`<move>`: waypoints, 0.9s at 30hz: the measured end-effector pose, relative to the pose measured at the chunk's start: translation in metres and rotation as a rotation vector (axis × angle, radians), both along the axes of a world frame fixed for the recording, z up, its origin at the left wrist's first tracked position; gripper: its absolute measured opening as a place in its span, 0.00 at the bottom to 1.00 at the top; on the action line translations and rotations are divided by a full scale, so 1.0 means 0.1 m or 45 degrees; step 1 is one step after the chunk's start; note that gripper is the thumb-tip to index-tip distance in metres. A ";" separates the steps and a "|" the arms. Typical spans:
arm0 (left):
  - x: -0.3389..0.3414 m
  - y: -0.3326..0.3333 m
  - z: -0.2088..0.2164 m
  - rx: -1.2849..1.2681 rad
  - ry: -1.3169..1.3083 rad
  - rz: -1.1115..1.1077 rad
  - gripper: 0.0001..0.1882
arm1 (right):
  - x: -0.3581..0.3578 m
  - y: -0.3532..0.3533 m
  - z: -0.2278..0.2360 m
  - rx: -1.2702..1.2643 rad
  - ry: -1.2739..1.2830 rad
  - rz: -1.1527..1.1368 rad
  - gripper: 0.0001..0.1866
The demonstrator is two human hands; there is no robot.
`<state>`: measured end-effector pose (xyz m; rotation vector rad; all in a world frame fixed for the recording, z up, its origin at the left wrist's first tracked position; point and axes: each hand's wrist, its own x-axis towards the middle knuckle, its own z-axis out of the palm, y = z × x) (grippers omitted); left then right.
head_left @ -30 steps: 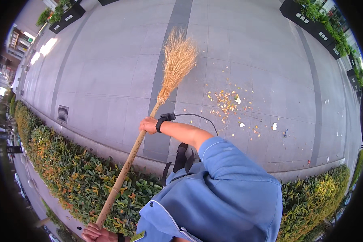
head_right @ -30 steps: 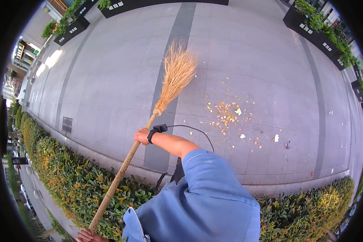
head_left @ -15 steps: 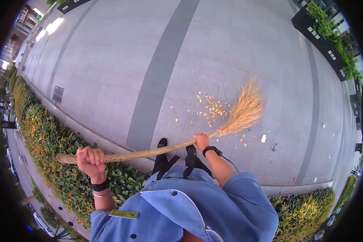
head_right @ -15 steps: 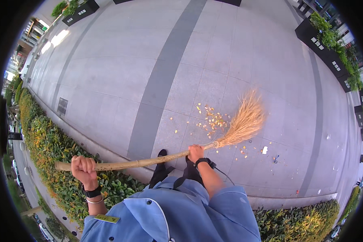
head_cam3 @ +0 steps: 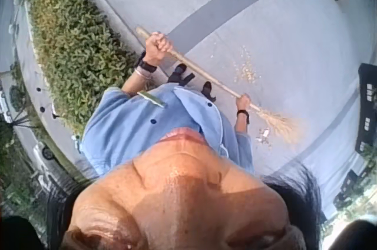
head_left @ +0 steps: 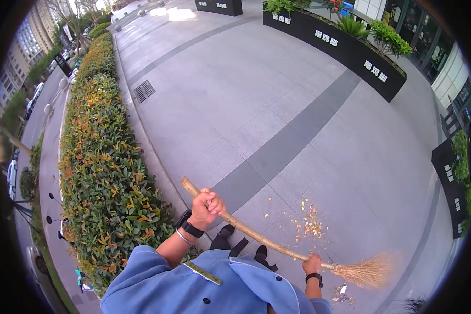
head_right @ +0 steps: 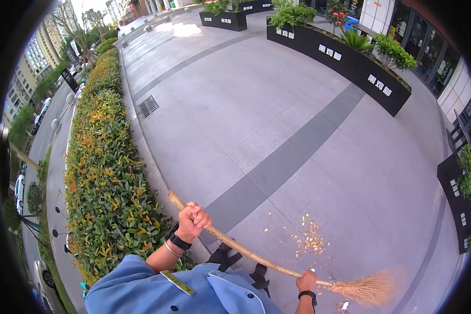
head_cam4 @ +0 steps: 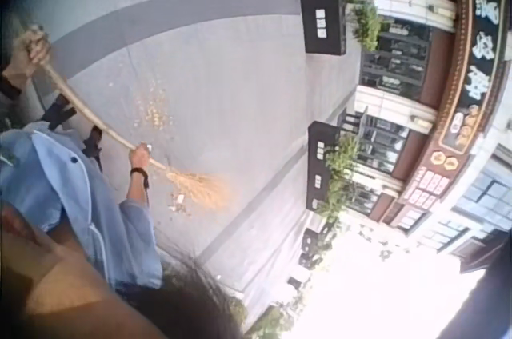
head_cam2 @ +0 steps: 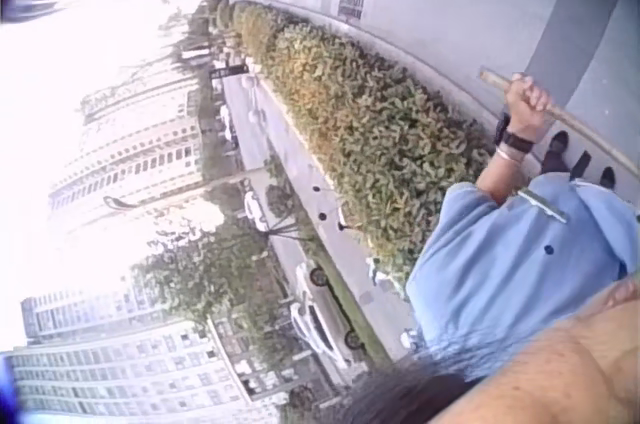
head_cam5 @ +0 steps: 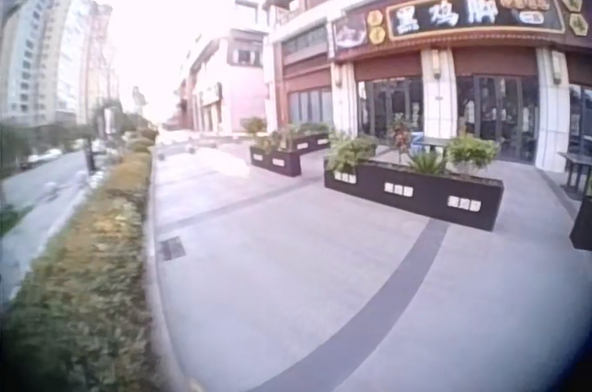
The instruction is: Sweep debris on the pavement using a broom.
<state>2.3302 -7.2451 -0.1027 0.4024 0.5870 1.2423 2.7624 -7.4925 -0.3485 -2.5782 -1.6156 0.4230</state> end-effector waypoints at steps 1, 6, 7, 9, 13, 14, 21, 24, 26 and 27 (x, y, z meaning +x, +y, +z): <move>-0.36 0.06 0.06 0.048 0.005 0.071 0.16 | -0.25 0.29 0.03 0.054 0.022 0.151 0.08; -2.23 0.02 0.58 0.333 0.131 0.483 0.17 | -1.92 1.67 0.21 0.195 0.214 0.695 0.08; -2.55 -0.08 0.74 0.359 0.149 0.617 0.17 | -2.31 1.90 0.36 0.341 0.326 0.798 0.08; -3.11 -0.34 1.23 0.490 0.307 0.785 0.18 | -3.09 2.28 0.61 0.401 0.494 0.975 0.07; -3.72 -0.45 2.25 0.848 0.642 0.817 0.18 | -4.23 2.83 1.03 0.526 0.749 1.092 0.07; -3.76 -0.61 2.56 0.904 0.698 0.778 0.17 | -4.49 2.90 1.09 0.484 0.805 1.155 0.07; -4.51 -0.38 3.53 0.472 1.532 1.484 0.13 | -5.04 2.67 1.33 -0.008 1.227 1.257 0.11; -4.57 0.47 3.12 0.397 1.408 1.211 0.16 | -4.65 2.31 1.07 -0.364 1.420 1.156 0.09; -3.15 0.91 2.62 0.293 1.288 0.792 0.15 | -4.10 2.02 0.93 -0.360 1.451 0.989 0.11; -3.06 1.08 2.34 0.616 0.927 0.233 0.18 | -3.97 1.83 0.69 -0.455 1.488 0.894 0.13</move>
